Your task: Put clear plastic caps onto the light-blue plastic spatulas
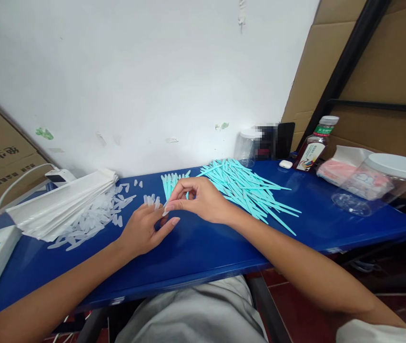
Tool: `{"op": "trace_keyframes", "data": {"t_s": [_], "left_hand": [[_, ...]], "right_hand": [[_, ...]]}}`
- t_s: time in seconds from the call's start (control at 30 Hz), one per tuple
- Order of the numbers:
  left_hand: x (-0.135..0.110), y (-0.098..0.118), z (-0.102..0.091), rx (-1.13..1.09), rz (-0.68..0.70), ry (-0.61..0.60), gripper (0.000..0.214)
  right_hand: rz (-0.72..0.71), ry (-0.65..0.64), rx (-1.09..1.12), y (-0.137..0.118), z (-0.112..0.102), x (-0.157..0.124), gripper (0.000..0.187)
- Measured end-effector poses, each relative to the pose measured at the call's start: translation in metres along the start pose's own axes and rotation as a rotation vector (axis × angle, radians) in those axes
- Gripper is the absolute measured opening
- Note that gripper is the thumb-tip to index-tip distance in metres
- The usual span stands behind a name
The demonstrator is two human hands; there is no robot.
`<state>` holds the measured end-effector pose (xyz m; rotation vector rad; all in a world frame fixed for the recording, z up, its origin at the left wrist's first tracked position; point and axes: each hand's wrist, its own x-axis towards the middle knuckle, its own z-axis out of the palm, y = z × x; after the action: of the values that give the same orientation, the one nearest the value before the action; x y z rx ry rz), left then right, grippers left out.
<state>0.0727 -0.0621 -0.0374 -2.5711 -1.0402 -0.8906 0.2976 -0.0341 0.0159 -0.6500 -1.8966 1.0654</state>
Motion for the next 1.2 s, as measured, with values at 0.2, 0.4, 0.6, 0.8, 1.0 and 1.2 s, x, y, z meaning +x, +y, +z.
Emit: {"op": "trace_keyframes", "data": {"t_s": [0.2,0.4,0.6,0.8,1.0,1.2], "left_hand": [[0.002,0.002,-0.001,0.033,0.097,0.010,0.036],[0.001,-0.002,-0.001,0.089,0.125,0.012,0.034],[0.001,-0.002,-0.002,0.079,0.267,-0.032,0.034],[0.000,0.002,-0.002,0.049,0.334,-0.089,0.035],[0.001,0.001,-0.003,0.051,0.312,-0.111,0.037],[0.001,0.001,-0.004,0.050,0.310,-0.125,0.040]], "right_hand": [[-0.076,-0.037,-0.167,0.002,0.007,-0.004,0.028],[-0.107,0.058,-0.294,0.001,-0.015,0.004,0.031],[0.104,0.201,-1.049,0.016,-0.108,0.009,0.032],[0.596,-0.182,-1.030,0.027,-0.150,0.000,0.034],[0.868,-0.429,-1.003,0.026,-0.132,-0.001,0.033],[0.818,-0.450,-0.983,0.036,-0.124,-0.002,0.027]]}}
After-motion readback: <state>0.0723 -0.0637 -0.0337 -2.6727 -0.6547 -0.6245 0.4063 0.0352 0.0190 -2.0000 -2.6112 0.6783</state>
